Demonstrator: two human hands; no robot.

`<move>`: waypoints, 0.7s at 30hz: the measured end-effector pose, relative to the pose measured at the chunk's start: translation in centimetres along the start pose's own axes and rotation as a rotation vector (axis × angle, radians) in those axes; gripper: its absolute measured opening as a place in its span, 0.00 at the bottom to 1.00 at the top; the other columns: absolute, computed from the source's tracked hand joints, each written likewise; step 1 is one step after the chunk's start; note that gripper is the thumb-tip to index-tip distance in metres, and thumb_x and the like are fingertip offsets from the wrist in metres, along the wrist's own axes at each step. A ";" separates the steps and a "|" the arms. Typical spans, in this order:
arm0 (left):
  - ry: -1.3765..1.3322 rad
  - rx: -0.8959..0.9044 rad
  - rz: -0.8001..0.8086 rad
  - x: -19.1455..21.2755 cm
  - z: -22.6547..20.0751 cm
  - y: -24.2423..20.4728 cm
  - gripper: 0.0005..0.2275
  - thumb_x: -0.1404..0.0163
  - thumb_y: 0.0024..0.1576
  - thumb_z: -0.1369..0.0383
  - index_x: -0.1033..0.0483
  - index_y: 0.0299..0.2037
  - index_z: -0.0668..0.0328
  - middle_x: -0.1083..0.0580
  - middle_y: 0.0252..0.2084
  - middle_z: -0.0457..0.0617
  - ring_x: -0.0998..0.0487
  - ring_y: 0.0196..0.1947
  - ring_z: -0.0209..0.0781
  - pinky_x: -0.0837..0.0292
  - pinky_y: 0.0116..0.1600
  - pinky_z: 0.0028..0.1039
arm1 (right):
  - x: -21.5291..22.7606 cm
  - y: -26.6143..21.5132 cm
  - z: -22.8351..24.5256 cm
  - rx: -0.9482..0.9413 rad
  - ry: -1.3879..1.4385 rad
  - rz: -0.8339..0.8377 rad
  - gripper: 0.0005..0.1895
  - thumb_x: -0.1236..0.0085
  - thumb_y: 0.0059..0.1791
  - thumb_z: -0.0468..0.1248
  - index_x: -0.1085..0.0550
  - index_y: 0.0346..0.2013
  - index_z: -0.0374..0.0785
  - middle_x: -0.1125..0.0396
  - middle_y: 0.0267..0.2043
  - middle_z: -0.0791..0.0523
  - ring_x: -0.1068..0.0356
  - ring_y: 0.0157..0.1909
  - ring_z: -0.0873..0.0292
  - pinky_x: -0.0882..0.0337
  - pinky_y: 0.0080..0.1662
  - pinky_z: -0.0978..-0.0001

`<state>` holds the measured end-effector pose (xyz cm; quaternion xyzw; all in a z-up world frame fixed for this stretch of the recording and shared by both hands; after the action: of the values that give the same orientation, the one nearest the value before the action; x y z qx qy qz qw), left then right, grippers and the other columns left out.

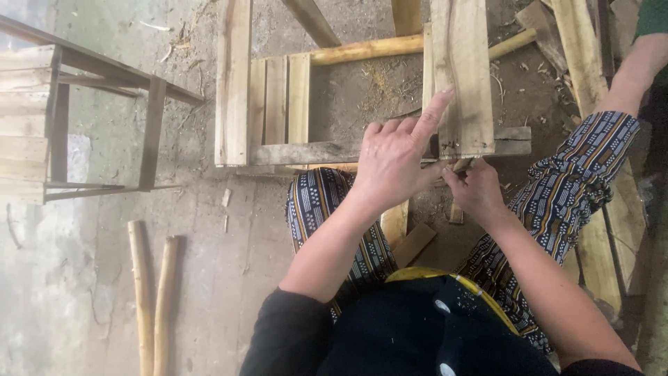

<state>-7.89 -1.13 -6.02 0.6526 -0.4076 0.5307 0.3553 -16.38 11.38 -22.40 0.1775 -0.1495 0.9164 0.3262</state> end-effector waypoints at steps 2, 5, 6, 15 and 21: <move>-0.103 -0.021 -0.027 0.7 0.0 -0.3 0.49 0.37 0.50 0.51 0.62 0.76 0.43 0.21 0.44 0.51 0.20 0.50 0.52 0.32 0.53 0.40 | -0.1 0.0 1.1 0.009 -0.072 -0.011 0.15 0.38 0.53 0.38 0.31 0.37 0.26 0.34 0.24 0.48 0.32 0.27 0.53 0.34 0.29 0.65; -0.225 -0.039 -0.055 1.6 -0.1 -0.4 0.47 0.37 0.50 0.56 0.58 0.76 0.45 0.21 0.45 0.56 0.19 0.52 0.59 0.31 0.52 0.42 | 0.2 -0.1 2.6 0.004 -0.105 -0.014 0.21 0.38 0.55 0.41 0.31 0.39 0.21 0.33 0.23 0.40 0.28 0.31 0.39 0.34 0.29 0.56; -0.243 -0.033 -0.057 1.8 -0.1 -0.5 0.46 0.37 0.49 0.56 0.56 0.75 0.46 0.21 0.45 0.56 0.19 0.51 0.59 0.31 0.51 0.42 | 0.3 -0.2 2.9 -0.007 -0.066 -0.004 0.18 0.39 0.55 0.37 0.31 0.40 0.20 0.32 0.25 0.40 0.27 0.33 0.35 0.33 0.31 0.54; -0.249 -0.010 -0.025 1.9 0.1 -0.3 0.46 0.37 0.48 0.52 0.55 0.75 0.43 0.21 0.44 0.55 0.19 0.51 0.58 0.30 0.51 0.42 | -0.6 -0.6 2.4 -0.276 -0.187 0.380 0.22 0.53 0.60 0.44 0.38 0.65 0.36 0.34 0.55 0.47 0.34 0.59 0.47 0.35 0.61 0.50; -0.254 -0.002 0.002 3.0 -0.5 -0.4 0.45 0.37 0.48 0.55 0.53 0.74 0.47 0.20 0.44 0.57 0.19 0.49 0.58 0.31 0.51 0.42 | -1.1 0.0 0.3 -0.259 -0.133 0.270 0.23 0.52 0.59 0.49 0.36 0.65 0.39 0.33 0.52 0.50 0.31 0.53 0.48 0.31 0.53 0.46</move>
<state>-7.43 -0.98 -3.01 0.7138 -0.4505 0.4437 0.3011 -15.56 10.68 -22.60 0.1724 -0.3096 0.9112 0.2099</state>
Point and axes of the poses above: each hand's wrist, its own y-axis towards the middle knuckle, its own x-axis out of the back of the hand, z = x × y, the point moved 10 cm from there along y, towards the middle knuckle
